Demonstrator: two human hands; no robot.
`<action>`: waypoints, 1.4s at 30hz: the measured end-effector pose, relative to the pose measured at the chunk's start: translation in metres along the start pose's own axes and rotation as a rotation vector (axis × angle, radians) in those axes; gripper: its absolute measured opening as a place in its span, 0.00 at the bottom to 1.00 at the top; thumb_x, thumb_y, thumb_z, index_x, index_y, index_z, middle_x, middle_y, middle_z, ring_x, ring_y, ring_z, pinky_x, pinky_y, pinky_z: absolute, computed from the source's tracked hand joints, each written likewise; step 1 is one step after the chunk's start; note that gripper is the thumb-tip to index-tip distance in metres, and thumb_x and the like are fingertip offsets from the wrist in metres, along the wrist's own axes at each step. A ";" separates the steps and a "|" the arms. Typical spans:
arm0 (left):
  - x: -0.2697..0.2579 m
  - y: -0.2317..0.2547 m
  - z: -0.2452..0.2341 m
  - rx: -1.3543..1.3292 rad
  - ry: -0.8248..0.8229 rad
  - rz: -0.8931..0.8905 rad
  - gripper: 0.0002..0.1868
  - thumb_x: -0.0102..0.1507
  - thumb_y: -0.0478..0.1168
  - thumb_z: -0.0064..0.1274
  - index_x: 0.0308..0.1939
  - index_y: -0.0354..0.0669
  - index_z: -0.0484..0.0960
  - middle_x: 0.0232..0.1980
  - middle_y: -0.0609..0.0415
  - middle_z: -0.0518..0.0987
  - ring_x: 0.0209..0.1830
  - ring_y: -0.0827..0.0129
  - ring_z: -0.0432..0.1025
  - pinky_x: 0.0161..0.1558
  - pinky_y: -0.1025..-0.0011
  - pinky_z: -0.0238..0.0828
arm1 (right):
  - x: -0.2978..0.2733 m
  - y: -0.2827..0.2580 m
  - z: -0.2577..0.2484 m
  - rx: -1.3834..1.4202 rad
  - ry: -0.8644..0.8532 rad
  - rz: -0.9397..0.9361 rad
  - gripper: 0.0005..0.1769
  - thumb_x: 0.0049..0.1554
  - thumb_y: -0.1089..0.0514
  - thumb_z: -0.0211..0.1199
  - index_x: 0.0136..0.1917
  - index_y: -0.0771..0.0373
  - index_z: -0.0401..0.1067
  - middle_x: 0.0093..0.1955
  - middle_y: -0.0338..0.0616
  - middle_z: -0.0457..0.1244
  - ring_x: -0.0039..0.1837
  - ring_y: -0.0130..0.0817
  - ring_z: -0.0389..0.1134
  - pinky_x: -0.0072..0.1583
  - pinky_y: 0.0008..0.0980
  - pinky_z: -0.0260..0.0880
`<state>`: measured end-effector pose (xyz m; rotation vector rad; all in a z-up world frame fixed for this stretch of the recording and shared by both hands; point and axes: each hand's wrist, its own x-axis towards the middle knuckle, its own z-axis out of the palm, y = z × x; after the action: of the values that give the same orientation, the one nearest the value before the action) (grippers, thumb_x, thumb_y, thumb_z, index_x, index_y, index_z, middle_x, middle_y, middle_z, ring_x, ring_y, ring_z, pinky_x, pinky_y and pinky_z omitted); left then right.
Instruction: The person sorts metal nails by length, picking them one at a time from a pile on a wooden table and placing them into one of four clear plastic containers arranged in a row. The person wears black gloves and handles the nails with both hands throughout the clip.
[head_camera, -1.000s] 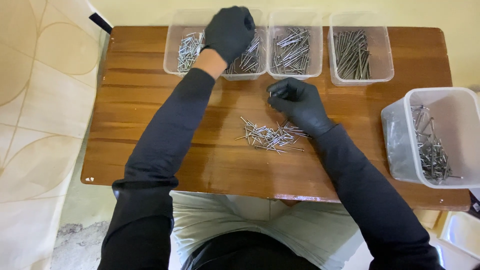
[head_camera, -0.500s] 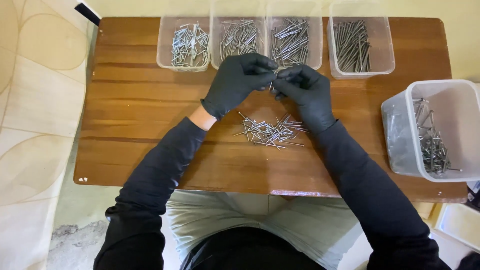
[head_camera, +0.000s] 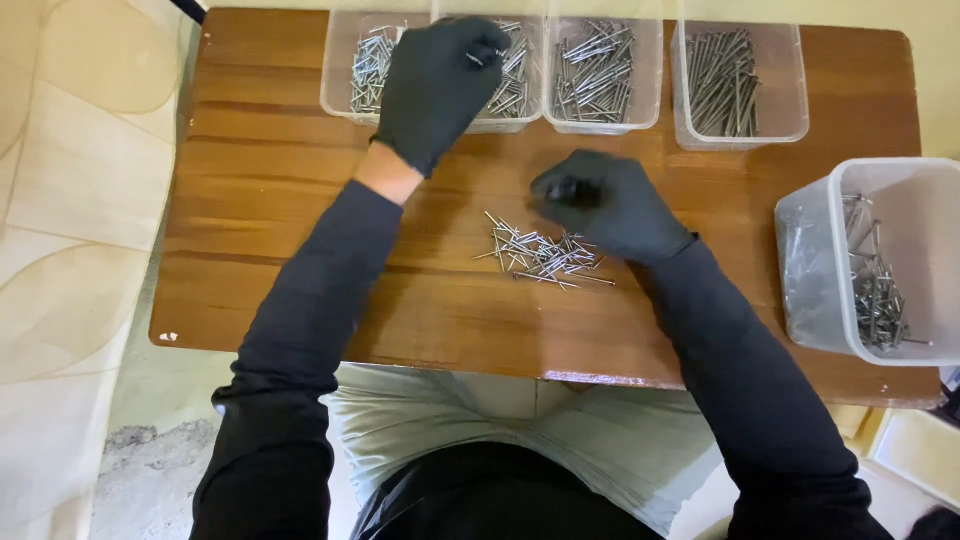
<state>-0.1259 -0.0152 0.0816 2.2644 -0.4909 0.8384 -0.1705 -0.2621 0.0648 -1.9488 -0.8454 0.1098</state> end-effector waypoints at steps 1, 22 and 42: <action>0.004 0.000 -0.006 0.050 0.021 0.032 0.09 0.58 0.34 0.57 0.40 0.44 0.88 0.35 0.58 0.87 0.27 0.68 0.79 0.32 0.72 0.71 | 0.000 -0.005 0.001 -0.041 -0.056 -0.087 0.12 0.50 0.66 0.75 0.49 0.63 0.80 0.42 0.41 0.68 0.39 0.31 0.66 0.43 0.28 0.67; -0.054 0.029 -0.018 -0.625 -0.509 -0.400 0.10 0.65 0.35 0.58 0.51 0.46 0.84 0.45 0.43 0.82 0.40 0.55 0.83 0.39 0.64 0.83 | -0.010 0.003 0.028 -0.570 -0.221 0.122 0.16 0.51 0.43 0.71 0.44 0.54 0.76 0.42 0.42 0.66 0.49 0.51 0.71 0.47 0.49 0.73; -0.057 0.030 -0.003 -0.611 -0.555 -0.445 0.13 0.62 0.40 0.65 0.51 0.53 0.86 0.43 0.57 0.88 0.45 0.69 0.83 0.53 0.68 0.77 | -0.003 0.023 0.016 0.160 0.194 0.208 0.11 0.56 0.66 0.73 0.50 0.62 0.73 0.46 0.50 0.71 0.50 0.41 0.75 0.55 0.41 0.76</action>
<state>-0.1847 -0.0283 0.0582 1.8816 -0.3881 -0.1693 -0.1672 -0.2583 0.0372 -1.8565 -0.4913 0.1056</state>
